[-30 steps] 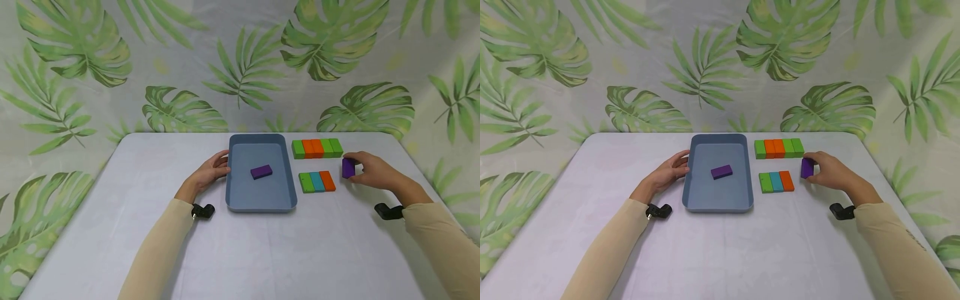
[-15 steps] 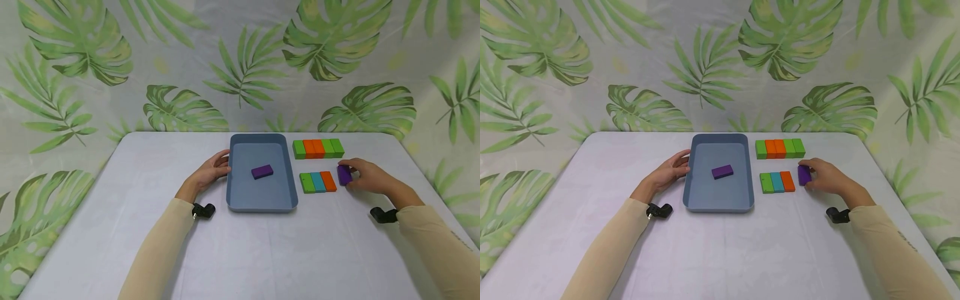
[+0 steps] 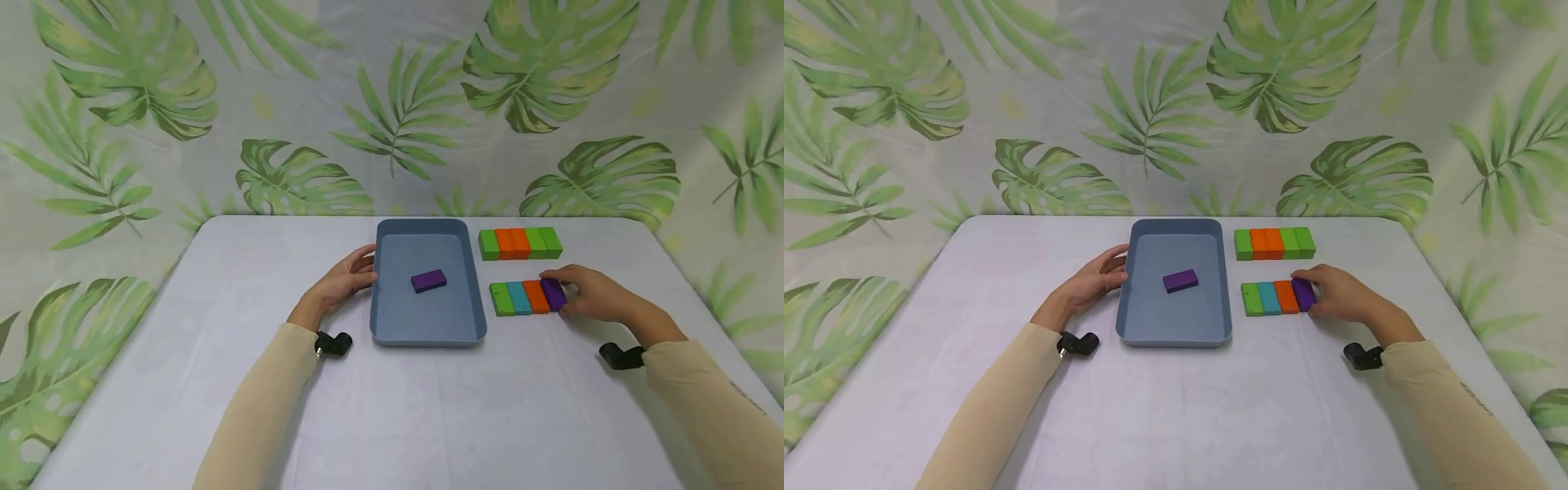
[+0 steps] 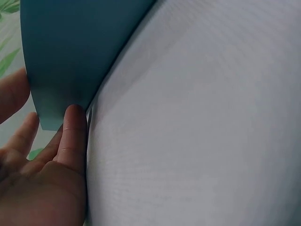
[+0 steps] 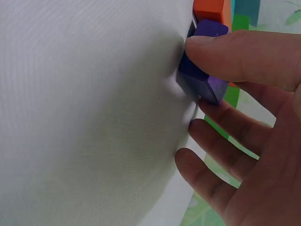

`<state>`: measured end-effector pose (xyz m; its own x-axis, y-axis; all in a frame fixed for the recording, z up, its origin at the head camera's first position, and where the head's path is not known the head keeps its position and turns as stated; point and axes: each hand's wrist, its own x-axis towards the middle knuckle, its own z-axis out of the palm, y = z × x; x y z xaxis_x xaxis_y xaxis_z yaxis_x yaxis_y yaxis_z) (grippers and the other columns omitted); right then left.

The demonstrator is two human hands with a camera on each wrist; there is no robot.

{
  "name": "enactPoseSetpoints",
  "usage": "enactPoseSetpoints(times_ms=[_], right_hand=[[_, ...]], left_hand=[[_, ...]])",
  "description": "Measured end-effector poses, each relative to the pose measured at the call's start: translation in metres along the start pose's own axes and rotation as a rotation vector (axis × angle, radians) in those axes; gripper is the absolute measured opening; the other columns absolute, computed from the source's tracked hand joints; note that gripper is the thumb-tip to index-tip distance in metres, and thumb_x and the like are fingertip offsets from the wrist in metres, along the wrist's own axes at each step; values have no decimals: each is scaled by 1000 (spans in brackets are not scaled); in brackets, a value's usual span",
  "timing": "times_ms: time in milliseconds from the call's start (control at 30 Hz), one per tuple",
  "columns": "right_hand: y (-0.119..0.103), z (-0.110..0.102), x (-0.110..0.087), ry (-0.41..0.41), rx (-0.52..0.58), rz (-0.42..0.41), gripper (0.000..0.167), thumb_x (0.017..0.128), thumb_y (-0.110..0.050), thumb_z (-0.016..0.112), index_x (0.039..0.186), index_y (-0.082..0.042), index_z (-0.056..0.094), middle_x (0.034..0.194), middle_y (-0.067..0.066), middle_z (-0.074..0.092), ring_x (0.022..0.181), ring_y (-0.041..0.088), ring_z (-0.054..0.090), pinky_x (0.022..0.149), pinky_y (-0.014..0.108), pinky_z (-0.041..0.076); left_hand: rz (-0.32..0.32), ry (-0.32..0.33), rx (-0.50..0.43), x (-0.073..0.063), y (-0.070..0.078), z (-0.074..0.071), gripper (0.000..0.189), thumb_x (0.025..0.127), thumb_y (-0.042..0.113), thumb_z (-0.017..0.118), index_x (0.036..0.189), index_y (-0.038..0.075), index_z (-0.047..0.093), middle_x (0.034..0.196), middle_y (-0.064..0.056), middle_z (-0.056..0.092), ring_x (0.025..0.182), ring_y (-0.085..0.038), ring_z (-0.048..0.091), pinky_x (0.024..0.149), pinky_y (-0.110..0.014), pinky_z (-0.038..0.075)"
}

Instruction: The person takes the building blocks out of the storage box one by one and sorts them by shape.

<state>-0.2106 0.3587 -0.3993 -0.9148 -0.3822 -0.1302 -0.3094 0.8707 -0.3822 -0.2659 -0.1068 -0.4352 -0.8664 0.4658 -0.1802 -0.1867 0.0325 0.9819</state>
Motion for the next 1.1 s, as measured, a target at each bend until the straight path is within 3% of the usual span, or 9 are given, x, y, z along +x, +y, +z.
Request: enactPoseSetpoints(times_ms=[367, 600, 1100], right_hand=[[2, 5, 2, -12, -28, -2, 66, 76, -7, 77, 136, 4, 53, 135, 33, 52, 121, 50, 51, 103, 67, 41], [3, 6, 4, -9, -36, -21, 65, 76, -8, 79, 135, 4, 54, 132, 33, 52, 115, 47, 56, 99, 65, 46], [0, 4, 3, -18, -56, 2, 67, 76, -11, 79, 136, 2, 53, 135, 32, 49, 118, 48, 51, 101, 68, 42]], left_hand=[[0, -8, 2, 1, 2, -1, 74, 98, -3, 53, 160, 14, 16, 164, -17, 24, 152, -31, 27, 123, -51, 28], [-17, 6, -5, 1, 1, 1, 73, 98, -2, 53, 160, 16, 18, 164, -15, 24, 152, -29, 27, 123, -49, 28], [-4, -2, 6, 0, 1, 0, 74, 99, -2, 53, 160, 15, 16, 165, -16, 23, 153, -30, 26, 123, -50, 28]])
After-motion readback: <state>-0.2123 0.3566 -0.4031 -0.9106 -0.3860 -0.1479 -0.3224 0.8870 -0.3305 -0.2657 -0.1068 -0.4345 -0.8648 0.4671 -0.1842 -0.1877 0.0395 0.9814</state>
